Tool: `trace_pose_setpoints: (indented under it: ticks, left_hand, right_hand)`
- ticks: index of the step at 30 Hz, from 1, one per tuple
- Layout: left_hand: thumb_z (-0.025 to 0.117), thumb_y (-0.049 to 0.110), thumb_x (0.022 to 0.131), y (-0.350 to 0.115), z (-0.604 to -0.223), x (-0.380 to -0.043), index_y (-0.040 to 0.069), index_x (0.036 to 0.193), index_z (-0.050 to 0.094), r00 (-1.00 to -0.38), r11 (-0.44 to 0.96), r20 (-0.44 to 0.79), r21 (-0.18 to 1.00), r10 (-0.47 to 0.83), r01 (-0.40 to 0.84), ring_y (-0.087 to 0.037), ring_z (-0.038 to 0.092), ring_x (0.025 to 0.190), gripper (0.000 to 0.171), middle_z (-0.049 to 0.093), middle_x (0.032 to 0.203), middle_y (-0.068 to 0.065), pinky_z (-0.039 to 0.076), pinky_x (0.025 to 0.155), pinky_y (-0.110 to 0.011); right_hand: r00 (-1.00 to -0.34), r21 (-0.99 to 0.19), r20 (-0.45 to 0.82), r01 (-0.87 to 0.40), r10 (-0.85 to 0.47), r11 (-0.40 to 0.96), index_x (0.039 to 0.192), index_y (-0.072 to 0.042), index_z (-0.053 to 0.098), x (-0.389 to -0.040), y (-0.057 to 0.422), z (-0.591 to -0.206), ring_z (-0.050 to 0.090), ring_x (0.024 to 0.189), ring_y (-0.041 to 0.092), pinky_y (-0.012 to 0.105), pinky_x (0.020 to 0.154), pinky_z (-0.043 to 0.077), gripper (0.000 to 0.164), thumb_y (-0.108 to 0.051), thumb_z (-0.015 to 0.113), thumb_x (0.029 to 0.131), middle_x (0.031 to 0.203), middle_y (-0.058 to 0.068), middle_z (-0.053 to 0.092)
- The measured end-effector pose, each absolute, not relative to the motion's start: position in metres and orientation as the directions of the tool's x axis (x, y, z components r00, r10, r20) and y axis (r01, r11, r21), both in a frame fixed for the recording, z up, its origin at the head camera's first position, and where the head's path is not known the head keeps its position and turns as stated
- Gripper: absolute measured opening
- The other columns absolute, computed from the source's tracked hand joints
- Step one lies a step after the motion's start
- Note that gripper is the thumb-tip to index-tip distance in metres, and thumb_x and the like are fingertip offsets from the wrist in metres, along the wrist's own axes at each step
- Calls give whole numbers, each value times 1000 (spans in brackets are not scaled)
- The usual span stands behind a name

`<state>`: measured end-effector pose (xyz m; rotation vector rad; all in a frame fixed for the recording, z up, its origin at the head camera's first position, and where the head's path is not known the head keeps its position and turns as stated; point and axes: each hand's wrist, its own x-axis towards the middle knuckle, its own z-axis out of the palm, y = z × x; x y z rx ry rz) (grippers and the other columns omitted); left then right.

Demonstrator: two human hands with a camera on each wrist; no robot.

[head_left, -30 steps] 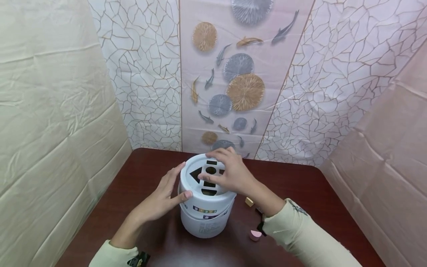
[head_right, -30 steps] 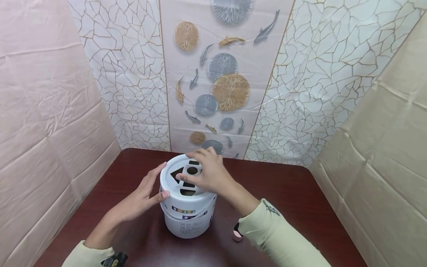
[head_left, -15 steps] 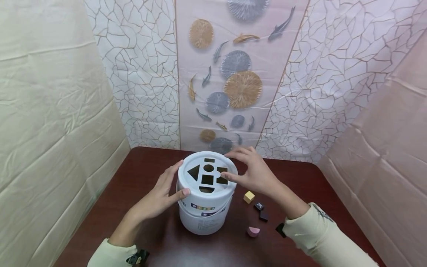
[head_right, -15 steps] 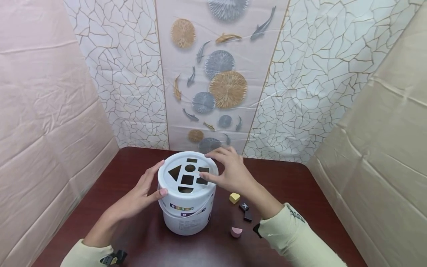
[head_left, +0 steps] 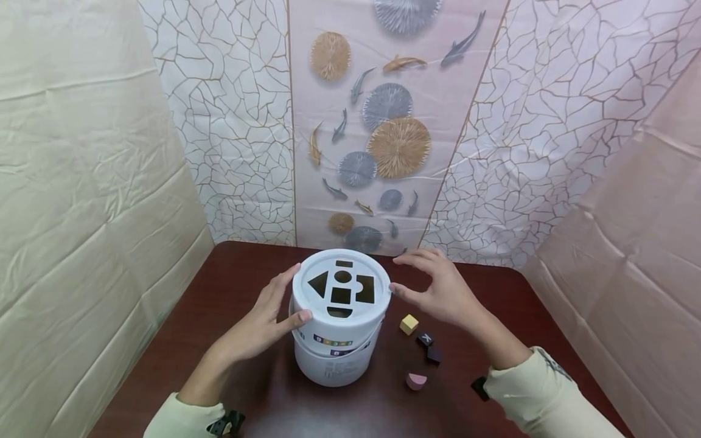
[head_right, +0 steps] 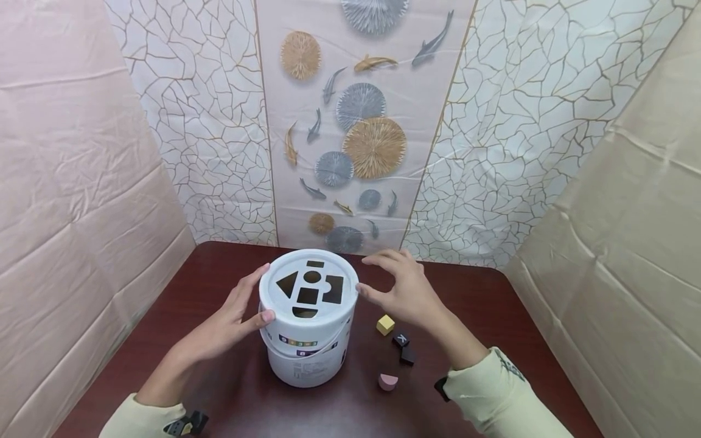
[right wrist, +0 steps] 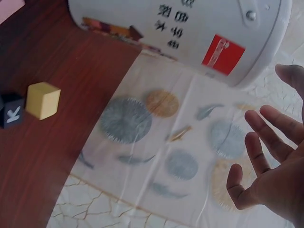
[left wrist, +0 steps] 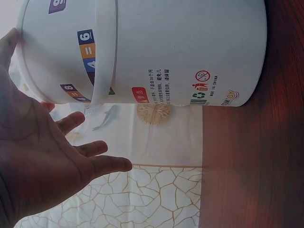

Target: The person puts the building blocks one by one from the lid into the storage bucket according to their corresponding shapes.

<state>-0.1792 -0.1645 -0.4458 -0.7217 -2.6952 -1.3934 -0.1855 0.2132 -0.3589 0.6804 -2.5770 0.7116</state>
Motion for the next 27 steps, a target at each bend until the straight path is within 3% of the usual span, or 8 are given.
trace_pose_setpoints:
  ticks: [10,19,27]
  left_hand:
    - [73,59,102,-164,-445,-181,52,174,8,-889,491,232,764,395,418,-45,13,169,97,18,183,-11,28,120,-89]
    - [73,58,102,-164,-448,-180,50,175,9,-886,479,240,769,396,422,-45,16,168,97,19,182,-11,28,120,-89]
    - [73,58,103,-164,-448,-180,50,175,8,-883,480,248,764,398,431,-45,16,168,97,20,182,-11,29,120,-88]
  right_hand:
    - [-835,-381,466,-487,-291,786,131,-16,79,-190,245,-379,63,124,34,64,110,50,41,-24,90,93,134,7,77]
    - [-829,-325,443,-504,-342,800,122,-18,83,-182,262,-418,60,104,23,42,86,49,34,-18,93,89,122,-1,80]
    - [-864,-345,374,-466,-336,815,111,-26,84,-164,269,-446,57,103,14,40,81,42,30,-18,96,84,113,-8,77]
